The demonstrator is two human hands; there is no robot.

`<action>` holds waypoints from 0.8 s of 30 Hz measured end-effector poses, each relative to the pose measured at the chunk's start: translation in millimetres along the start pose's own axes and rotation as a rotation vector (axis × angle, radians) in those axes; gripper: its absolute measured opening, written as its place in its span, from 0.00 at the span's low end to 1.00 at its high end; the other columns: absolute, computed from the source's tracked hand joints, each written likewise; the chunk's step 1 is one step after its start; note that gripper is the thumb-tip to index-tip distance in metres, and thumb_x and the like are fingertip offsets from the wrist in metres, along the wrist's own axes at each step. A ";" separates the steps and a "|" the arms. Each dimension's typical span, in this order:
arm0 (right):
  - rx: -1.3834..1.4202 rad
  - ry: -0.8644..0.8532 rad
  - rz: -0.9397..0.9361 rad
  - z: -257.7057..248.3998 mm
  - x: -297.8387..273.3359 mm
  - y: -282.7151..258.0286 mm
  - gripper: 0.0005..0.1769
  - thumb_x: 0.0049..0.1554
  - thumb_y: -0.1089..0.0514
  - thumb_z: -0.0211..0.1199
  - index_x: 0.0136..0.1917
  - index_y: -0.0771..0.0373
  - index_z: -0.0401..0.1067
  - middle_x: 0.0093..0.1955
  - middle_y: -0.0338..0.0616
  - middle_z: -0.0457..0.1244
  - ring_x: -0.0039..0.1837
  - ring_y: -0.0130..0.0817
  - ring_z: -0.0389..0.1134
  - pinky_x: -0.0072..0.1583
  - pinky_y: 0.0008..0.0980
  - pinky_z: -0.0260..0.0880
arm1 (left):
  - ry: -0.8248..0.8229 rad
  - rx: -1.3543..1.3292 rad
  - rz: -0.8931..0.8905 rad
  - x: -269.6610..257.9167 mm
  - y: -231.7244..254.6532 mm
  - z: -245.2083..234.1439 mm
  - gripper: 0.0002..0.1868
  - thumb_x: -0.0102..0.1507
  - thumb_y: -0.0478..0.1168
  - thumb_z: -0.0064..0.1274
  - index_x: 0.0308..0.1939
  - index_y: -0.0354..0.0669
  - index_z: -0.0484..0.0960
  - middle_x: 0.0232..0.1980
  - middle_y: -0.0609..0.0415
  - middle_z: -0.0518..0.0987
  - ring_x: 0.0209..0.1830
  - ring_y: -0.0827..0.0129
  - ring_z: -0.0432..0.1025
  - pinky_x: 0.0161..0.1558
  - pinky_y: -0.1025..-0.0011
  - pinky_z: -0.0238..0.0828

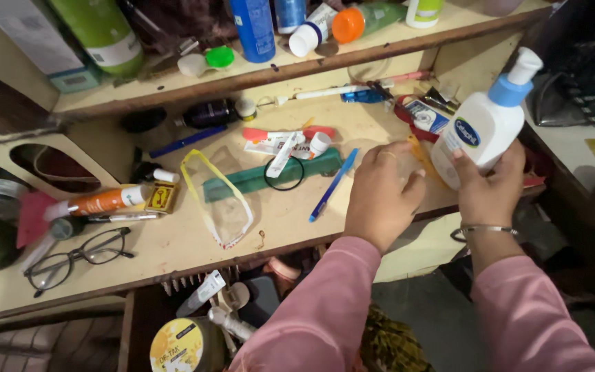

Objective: The person picks up various personal care and cosmetic items from a cluttered vanity surface, including a face mask packet, nail polish, combs, a bottle, and pens. They examine each item briefly and place them into an open drawer below. The person continues to sort through the items, moving them from the surface into the drawer.

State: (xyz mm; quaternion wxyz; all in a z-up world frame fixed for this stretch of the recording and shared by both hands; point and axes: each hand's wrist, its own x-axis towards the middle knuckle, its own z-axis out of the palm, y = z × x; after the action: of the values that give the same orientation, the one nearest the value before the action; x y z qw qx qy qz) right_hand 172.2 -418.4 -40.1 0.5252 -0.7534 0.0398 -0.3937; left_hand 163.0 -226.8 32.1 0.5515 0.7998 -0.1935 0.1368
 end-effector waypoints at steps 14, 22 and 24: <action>0.157 0.210 -0.005 -58.2 21.9 -22.2 0.36 0.61 0.73 0.65 0.78 0.65 0.53 0.75 0.45 0.58 0.76 0.34 0.61 0.78 0.34 0.62 | -0.107 0.245 0.154 47.3 21.0 73.9 0.27 0.58 0.45 0.60 0.60 0.41 0.78 0.64 0.41 0.73 0.66 0.45 0.68 0.68 0.54 0.64; 0.183 0.210 -0.030 -69.0 30.6 16.2 0.37 0.65 0.77 0.61 0.80 0.65 0.49 0.76 0.48 0.57 0.77 0.37 0.61 0.80 0.36 0.61 | -0.513 0.549 0.146 81.0 41.6 106.7 0.50 0.50 0.59 0.67 0.74 0.66 0.62 0.81 0.49 0.48 0.82 0.41 0.39 0.75 0.36 0.35; 0.194 0.224 -0.005 -68.0 28.8 20.2 0.36 0.66 0.76 0.61 0.80 0.64 0.50 0.76 0.47 0.57 0.78 0.37 0.61 0.81 0.37 0.61 | -0.603 0.599 0.133 86.3 39.2 112.7 0.47 0.51 0.60 0.66 0.73 0.73 0.62 0.81 0.54 0.46 0.82 0.41 0.37 0.74 0.33 0.32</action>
State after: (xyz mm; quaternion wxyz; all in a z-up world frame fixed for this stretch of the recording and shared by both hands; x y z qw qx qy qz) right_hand 155.9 -492.6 -31.4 0.5867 -0.6506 0.0581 -0.4787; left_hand 222.1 -358.3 62.0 0.2037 0.9145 -0.3491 -0.0176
